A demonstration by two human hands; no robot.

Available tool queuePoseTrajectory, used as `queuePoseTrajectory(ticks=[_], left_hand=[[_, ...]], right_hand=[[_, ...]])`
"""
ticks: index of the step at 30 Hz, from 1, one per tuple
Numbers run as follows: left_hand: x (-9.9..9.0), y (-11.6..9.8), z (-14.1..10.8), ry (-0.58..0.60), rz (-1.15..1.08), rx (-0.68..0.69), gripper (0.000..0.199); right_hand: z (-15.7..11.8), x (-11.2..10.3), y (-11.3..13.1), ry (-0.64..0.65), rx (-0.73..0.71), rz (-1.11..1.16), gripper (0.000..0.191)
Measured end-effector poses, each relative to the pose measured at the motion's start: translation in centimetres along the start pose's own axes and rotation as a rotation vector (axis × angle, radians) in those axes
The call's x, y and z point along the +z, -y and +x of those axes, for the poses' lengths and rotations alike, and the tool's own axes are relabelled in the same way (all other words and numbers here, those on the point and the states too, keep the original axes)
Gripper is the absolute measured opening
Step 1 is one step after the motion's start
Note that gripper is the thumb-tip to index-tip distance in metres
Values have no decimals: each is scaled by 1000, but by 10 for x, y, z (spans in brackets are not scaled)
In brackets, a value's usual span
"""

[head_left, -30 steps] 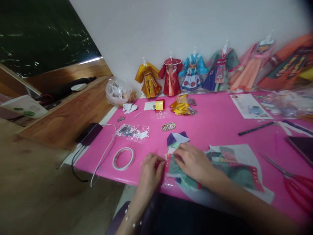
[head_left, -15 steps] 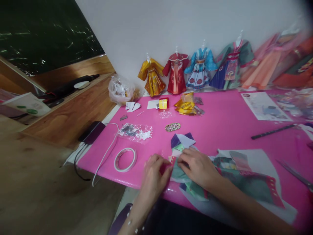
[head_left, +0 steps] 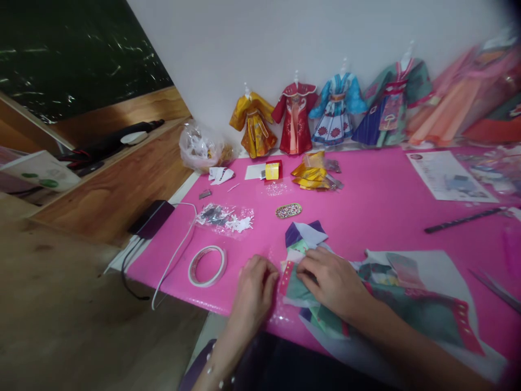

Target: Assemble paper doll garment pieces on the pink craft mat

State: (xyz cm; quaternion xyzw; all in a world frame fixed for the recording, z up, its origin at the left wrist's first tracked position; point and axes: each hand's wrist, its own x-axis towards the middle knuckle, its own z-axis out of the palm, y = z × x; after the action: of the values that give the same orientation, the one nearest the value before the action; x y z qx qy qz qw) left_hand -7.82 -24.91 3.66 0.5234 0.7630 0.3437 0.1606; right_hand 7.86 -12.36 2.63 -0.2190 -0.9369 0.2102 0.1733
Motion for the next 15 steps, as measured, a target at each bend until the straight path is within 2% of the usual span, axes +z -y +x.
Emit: queuePoseTrajectory(ticks=[6, 9, 12, 14, 15], left_hand=[[-6, -5, -4, -22, -87, -30, 17], [-12, -6, -4, -103, -37, -29, 15], [-28, 0, -12, -201, 59, -49, 14], [-44, 7, -26, -193, 157, -67, 16], [-53, 12, -36, -148, 198, -93, 18]], right_hand=[[-1, -1, 0, -14, -7, -13, 14], [0, -1, 0, -26, -19, -6, 14], [0, -1, -2, -36, -19, 9, 14], [0, 0, -2, -43, -20, 13, 15], [0, 0, -3, -48, -17, 15, 15]])
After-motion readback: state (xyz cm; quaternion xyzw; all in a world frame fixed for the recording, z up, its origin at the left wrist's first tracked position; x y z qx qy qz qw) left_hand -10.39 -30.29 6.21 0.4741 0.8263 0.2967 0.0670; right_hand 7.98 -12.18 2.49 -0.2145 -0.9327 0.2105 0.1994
